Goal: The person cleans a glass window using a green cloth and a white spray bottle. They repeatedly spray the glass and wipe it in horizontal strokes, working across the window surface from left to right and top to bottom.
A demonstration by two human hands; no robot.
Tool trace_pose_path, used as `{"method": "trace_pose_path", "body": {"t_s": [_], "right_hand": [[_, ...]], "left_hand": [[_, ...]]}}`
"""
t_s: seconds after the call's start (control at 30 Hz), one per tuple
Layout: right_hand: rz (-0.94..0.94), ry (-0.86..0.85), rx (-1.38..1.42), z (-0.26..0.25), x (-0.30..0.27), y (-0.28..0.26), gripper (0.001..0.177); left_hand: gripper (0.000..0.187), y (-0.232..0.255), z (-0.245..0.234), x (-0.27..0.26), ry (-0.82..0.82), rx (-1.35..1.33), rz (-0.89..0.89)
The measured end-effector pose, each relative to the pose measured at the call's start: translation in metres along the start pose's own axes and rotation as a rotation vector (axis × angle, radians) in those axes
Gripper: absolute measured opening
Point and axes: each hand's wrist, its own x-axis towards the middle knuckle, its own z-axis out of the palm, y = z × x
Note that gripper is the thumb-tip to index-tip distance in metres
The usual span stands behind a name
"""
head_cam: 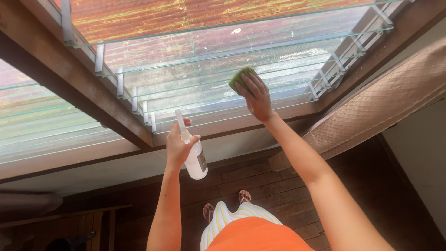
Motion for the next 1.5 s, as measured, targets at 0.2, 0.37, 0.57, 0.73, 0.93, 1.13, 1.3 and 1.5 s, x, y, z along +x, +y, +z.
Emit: {"method": "trace_pose_path", "body": {"t_s": [0.2, 0.37, 0.57, 0.73, 0.93, 1.13, 1.3, 1.5], "right_hand": [[0.098, -0.111, -0.006, 0.012, -0.039, 0.003, 0.052], [0.217, -0.205, 0.038, 0.038, -0.012, -0.031, 0.048], [0.238, -0.519, 0.190, 0.085, 0.033, -0.076, 0.052], [0.066, -0.656, 0.206, 0.162, 0.086, -0.131, 0.053], [0.062, -0.739, 0.295, 0.173, 0.111, -0.145, 0.050], [0.139, -0.689, 0.186, 0.131, 0.069, -0.081, 0.052], [0.217, -0.630, 0.032, 0.064, 0.015, 0.008, 0.052], [0.465, -0.639, -0.061, -0.010, -0.033, 0.094, 0.051]], "left_hand": [[0.055, 0.007, 0.020, 0.008, -0.107, -0.009, -0.013], [0.055, -0.002, 0.001, -0.001, -0.037, -0.003, 0.023], [0.055, -0.007, -0.026, -0.014, 0.026, 0.041, -0.060], [0.055, -0.004, -0.046, -0.021, 0.060, -0.032, -0.063], [0.056, -0.006, -0.051, -0.017, 0.073, 0.023, -0.048], [0.056, -0.003, -0.017, 0.000, -0.019, 0.010, -0.011], [0.055, 0.015, 0.035, 0.019, -0.141, -0.001, 0.011], [0.057, 0.043, 0.099, 0.037, -0.308, -0.066, 0.013]]}}
